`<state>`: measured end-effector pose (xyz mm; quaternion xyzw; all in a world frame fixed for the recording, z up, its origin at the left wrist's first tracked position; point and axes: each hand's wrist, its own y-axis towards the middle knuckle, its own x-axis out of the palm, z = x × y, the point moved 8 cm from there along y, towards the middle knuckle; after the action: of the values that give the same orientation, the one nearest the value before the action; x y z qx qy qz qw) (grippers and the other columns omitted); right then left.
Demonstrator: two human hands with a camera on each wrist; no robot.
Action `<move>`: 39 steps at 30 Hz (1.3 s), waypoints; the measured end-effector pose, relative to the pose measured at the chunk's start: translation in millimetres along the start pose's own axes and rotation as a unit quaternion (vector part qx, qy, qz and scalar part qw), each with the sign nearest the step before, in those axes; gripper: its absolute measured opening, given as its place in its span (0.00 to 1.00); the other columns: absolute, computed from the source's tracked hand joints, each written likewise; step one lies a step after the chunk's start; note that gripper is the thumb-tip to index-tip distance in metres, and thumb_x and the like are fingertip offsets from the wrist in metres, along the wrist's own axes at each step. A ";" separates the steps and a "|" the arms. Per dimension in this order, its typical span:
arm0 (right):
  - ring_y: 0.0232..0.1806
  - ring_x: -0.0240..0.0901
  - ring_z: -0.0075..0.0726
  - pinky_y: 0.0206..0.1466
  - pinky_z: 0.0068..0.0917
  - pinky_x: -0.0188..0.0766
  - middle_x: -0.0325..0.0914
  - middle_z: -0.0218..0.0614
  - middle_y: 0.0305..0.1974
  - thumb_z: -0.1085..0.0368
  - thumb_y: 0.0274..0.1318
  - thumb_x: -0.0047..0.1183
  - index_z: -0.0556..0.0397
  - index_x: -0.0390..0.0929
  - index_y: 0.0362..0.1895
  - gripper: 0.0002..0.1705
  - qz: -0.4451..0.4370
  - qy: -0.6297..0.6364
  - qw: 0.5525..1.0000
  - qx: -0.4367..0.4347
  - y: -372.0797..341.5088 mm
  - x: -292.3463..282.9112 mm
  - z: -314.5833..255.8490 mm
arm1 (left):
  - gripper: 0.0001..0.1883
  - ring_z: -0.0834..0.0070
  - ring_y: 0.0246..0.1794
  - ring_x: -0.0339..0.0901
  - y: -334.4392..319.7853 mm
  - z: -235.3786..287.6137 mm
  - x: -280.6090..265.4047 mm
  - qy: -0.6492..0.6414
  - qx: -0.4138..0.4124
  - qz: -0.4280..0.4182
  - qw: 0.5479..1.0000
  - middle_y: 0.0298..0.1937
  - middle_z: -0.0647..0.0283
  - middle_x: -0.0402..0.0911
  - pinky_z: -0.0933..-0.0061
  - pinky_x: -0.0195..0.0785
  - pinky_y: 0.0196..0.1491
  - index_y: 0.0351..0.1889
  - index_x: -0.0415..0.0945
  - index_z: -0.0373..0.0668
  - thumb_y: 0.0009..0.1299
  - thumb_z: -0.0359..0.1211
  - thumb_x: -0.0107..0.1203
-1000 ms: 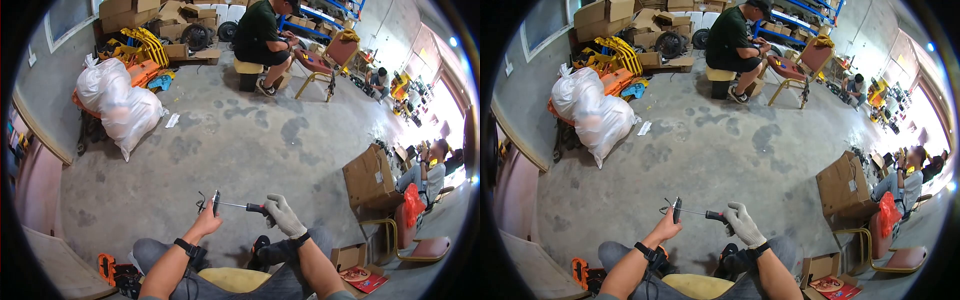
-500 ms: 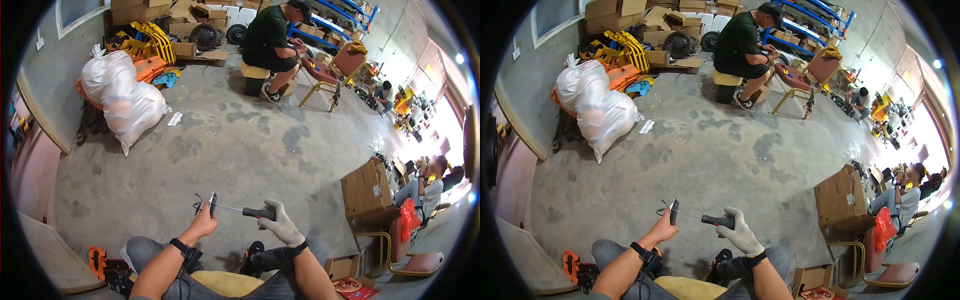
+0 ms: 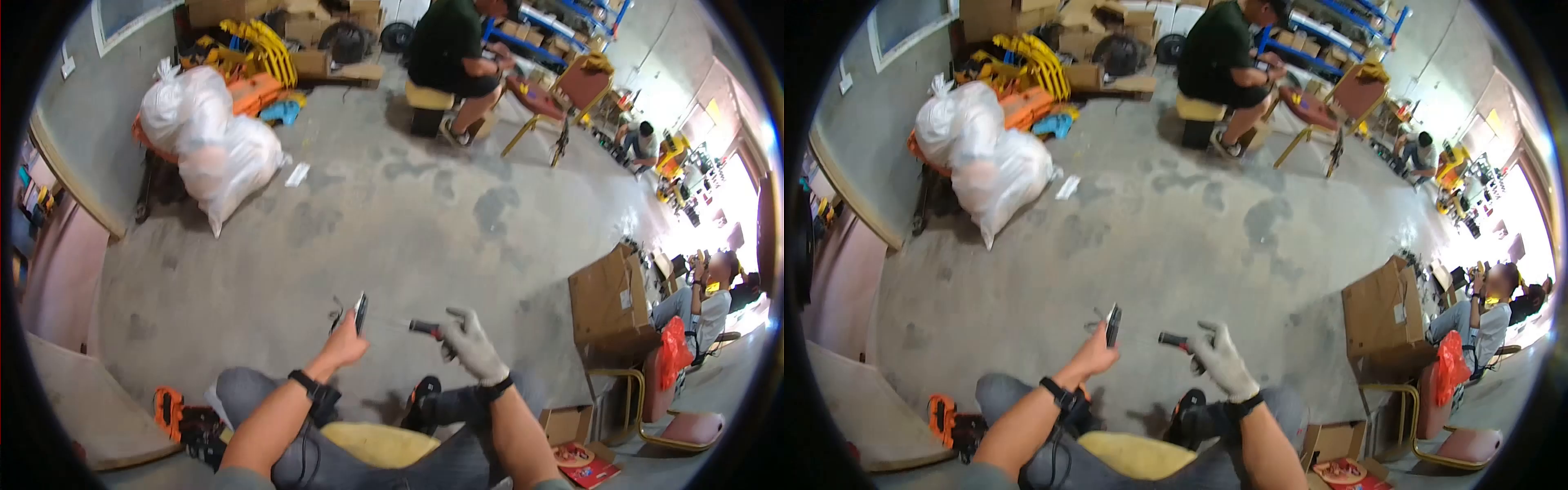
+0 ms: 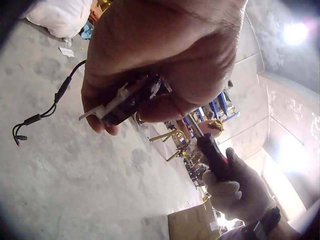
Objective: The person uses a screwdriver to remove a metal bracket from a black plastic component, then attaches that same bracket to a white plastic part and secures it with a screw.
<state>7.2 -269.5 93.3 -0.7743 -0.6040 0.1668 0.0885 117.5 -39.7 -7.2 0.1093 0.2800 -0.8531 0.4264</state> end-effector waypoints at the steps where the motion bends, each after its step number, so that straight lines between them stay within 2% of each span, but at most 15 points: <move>1: 0.30 0.75 0.28 0.31 0.24 0.73 0.77 0.43 0.45 0.58 0.67 0.54 0.63 0.55 0.69 0.35 -0.005 0.016 0.997 0.071 -2.6 0.5 7.2 | 0.38 0.44 0.44 0.80 -2.1 -5.2 1.0 0.032 0.003 0.001 0.999 0.44 0.40 0.80 0.51 0.72 0.47 0.72 0.54 0.34 0.61 0.29 0.51; 3: 0.30 0.75 0.29 0.33 0.27 0.75 0.77 0.42 0.43 0.64 0.62 0.58 0.65 0.54 0.70 0.38 -0.013 0.027 0.996 0.089 -3.3 1.7 7.3 | 0.35 0.39 0.45 0.79 2.9 -8.4 3.1 0.014 0.023 0.016 0.999 0.44 0.34 0.80 0.47 0.72 0.48 0.70 0.56 0.34 0.62 0.30 0.50; 6: 0.28 0.74 0.27 0.31 0.26 0.73 0.77 0.40 0.40 0.64 0.63 0.56 0.66 0.54 0.69 0.36 -0.003 0.024 0.999 0.042 -9.3 13.6 2.2 | 0.37 0.41 0.44 0.80 2.8 -14.3 5.4 0.006 -0.008 0.015 1.000 0.41 0.37 0.81 0.49 0.72 0.46 0.72 0.54 0.35 0.62 0.30 0.50; 9: 0.28 0.74 0.26 0.30 0.25 0.72 0.77 0.38 0.37 0.64 0.64 0.56 0.66 0.54 0.69 0.36 0.018 0.009 0.999 -0.050 -3.3 8.5 -6.5 | 0.40 0.43 0.42 0.81 0.8 -4.2 2.0 -0.026 0.017 0.021 0.999 0.38 0.40 0.81 0.51 0.72 0.45 0.74 0.52 0.36 0.61 0.29 0.50; 14: 0.29 0.75 0.25 0.33 0.25 0.74 0.77 0.39 0.38 0.64 0.61 0.57 0.64 0.57 0.68 0.35 -0.014 0.022 0.993 0.114 -6.5 6.0 -4.0 | 0.41 0.47 0.40 0.81 -3.3 7.1 1.1 -0.037 0.029 0.006 0.999 0.37 0.43 0.80 0.56 0.71 0.46 0.76 0.50 0.37 0.61 0.29 0.50; 18: 0.28 0.75 0.25 0.32 0.24 0.72 0.78 0.38 0.38 0.63 0.62 0.55 0.63 0.59 0.67 0.33 0.014 0.000 0.997 0.075 -7.0 9.0 4.1 | 0.42 0.45 0.41 0.81 1.1 -0.6 1.8 -0.037 0.020 0.003 0.999 0.38 0.40 0.80 0.54 0.71 0.47 0.76 0.49 0.37 0.61 0.28 0.49; 20: 0.28 0.74 0.24 0.29 0.22 0.69 0.79 0.37 0.38 0.61 0.65 0.52 0.61 0.59 0.68 0.32 0.027 -0.012 0.999 -0.036 -3.6 9.6 -2.1 | 0.42 0.43 0.42 0.80 0.8 -0.1 1.6 -0.030 0.020 0.003 0.999 0.39 0.38 0.80 0.53 0.70 0.47 0.76 0.48 0.36 0.61 0.28 0.49; 24: 0.27 0.74 0.23 0.28 0.21 0.68 0.79 0.36 0.37 0.57 0.66 0.51 0.59 0.65 0.65 0.28 0.027 -0.017 0.999 -0.031 -2.2 4.4 0.0 | 0.41 0.42 0.42 0.80 -1.4 1.6 3.2 -0.022 0.006 -0.013 1.000 0.40 0.36 0.80 0.52 0.71 0.47 0.77 0.48 0.36 0.62 0.28 0.49; 26: 0.26 0.74 0.22 0.27 0.20 0.68 0.79 0.37 0.35 0.58 0.67 0.51 0.60 0.71 0.58 0.23 -0.004 0.059 0.995 0.082 -1.3 2.1 12.5 | 0.41 0.43 0.42 0.81 -1.9 2.7 0.1 0.014 0.009 0.004 1.000 0.41 0.38 0.81 0.54 0.71 0.48 0.76 0.48 0.35 0.64 0.29 0.51; 27: 0.26 0.74 0.22 0.27 0.20 0.68 0.79 0.37 0.35 0.58 0.67 0.51 0.60 0.71 0.58 0.23 -0.004 0.060 0.995 0.083 -1.1 -1.3 9.8 | 0.41 0.43 0.42 0.81 0.1 -0.8 0.9 0.014 0.008 0.003 1.000 0.41 0.38 0.81 0.54 0.71 0.48 0.76 0.48 0.35 0.64 0.29 0.51; 29: 0.24 0.73 0.22 0.25 0.19 0.66 0.79 0.36 0.34 0.57 0.68 0.50 0.59 0.74 0.53 0.19 -0.001 0.143 0.987 0.072 -1.8 -8.8 4.2 | 0.41 0.49 0.42 0.82 3.8 -8.2 5.2 -0.059 0.001 -0.015 0.998 0.43 0.41 0.82 0.58 0.72 0.48 0.75 0.51 0.35 0.64 0.29 0.56; 31: 0.27 0.74 0.23 0.27 0.21 0.71 0.78 0.37 0.36 0.59 0.70 0.49 0.59 0.73 0.56 0.19 0.026 0.282 0.958 0.036 3.3 -20.9 17.3 | 0.39 0.53 0.41 0.82 4.7 -7.3 5.1 -0.089 -0.001 -0.054 0.995 0.43 0.44 0.82 0.59 0.72 0.47 0.73 0.55 0.36 0.63 0.28 0.58; 33: 0.30 0.75 0.25 0.33 0.24 0.76 0.77 0.37 0.38 0.63 0.66 0.53 0.59 0.72 0.57 0.19 -0.008 0.294 0.955 0.039 -0.5 -14.4 6.7 | 0.37 0.57 0.40 0.82 -1.2 8.2 1.6 -0.119 -0.002 -0.094 0.988 0.44 0.47 0.82 0.61 0.73 0.47 0.71 0.60 0.36 0.62 0.27 0.60; 35: 0.31 0.75 0.26 0.35 0.25 0.76 0.77 0.36 0.39 0.65 0.63 0.54 0.59 0.72 0.55 0.19 -0.027 0.274 0.960 0.058 -6.1 -2.6 1.7 | 0.31 0.73 0.42 0.83 -13.0 32.0 4.2 -0.106 0.039 -0.170 0.979 0.45 0.57 0.83 0.72 0.73 0.47 0.68 0.66 0.37 0.64 0.22 0.56; 39: 0.33 0.75 0.27 0.39 0.25 0.74 0.76 0.34 0.37 0.67 0.56 0.59 0.57 0.72 0.47 0.16 -0.066 0.177 0.980 0.058 -2.3 8.2 12.0 | 0.28 0.75 0.43 0.82 -21.6 39.1 9.4 -0.155 0.038 -0.221 0.962 0.43 0.60 0.83 0.72 0.72 0.45 0.65 0.70 0.38 0.64 0.23 0.58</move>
<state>2.4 -261.8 81.7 -0.7435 -0.6177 0.0556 0.2501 96.8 -58.0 29.2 -0.0729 0.1953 -0.9427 0.2607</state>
